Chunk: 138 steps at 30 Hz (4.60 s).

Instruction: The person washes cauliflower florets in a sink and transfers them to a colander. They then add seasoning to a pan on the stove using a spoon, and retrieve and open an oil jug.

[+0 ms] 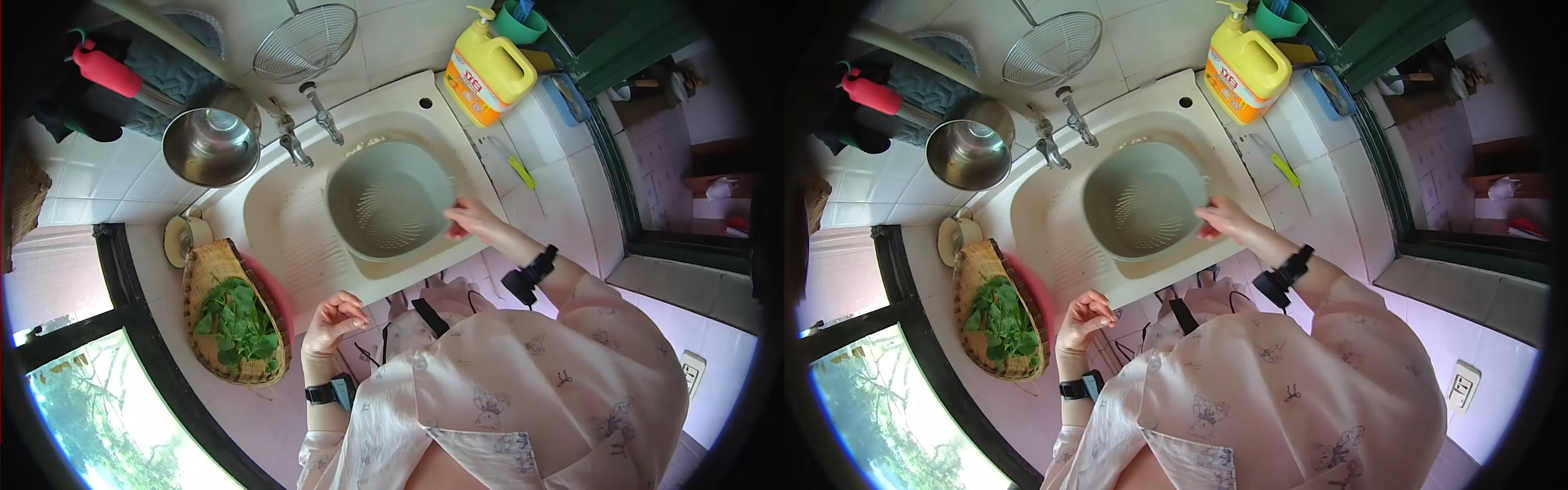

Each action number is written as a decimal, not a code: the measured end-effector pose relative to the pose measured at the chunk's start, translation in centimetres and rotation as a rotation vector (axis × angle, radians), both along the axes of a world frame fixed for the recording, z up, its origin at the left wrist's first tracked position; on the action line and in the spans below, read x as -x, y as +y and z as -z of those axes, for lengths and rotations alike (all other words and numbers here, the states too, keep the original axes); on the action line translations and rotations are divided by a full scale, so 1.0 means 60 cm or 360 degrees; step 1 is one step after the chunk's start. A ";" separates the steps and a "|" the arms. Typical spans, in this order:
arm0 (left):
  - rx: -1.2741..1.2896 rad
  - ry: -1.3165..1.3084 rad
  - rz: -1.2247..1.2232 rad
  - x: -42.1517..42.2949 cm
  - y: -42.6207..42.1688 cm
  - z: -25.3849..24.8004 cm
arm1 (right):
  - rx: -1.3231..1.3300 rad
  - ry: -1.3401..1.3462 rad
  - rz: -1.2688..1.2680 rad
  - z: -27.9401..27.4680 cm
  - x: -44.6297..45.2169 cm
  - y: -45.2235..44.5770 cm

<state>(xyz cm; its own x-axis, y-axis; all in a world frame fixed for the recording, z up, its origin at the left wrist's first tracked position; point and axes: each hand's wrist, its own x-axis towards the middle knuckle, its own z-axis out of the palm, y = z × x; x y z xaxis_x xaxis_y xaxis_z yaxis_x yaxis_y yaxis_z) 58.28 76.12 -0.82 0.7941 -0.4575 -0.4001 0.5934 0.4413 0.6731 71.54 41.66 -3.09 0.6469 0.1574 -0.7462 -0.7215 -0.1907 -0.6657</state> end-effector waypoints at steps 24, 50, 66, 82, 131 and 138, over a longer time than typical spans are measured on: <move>0.0957 0.0357 -0.1277 -0.348 -0.039 0.229 | 0.0416 -0.1459 -0.0806 -0.222 -0.098 0.090; 0.0861 0.0401 -0.1523 -0.454 -0.067 0.314 | 0.0963 -0.1923 -0.1552 -0.066 -0.309 0.364; 0.0803 0.0491 -0.1364 -0.441 -0.063 0.278 | 0.0753 -0.2106 -0.1464 -0.068 -0.299 0.346; 0.0947 0.0192 -0.1362 -0.446 -0.065 0.283 | 0.0724 -0.2078 -0.1416 -0.078 -0.288 0.344; -0.0928 -0.0250 0.0467 -0.271 -0.066 0.138 | -0.0392 0.0779 0.0593 -0.013 0.230 -0.214; -0.1239 -0.0487 0.0472 -0.234 -0.066 0.104 | -0.0290 0.0199 0.1015 0.048 0.218 -0.226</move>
<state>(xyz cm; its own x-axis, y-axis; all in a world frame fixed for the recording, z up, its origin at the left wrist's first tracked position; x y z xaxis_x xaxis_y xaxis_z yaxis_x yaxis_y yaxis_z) 72.33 72.17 -7.06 0.8093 -0.3480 -0.4732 0.3553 -0.3514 0.8662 58.49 28.07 -5.94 0.5653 -0.0962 -0.8192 -0.7293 0.4058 -0.5509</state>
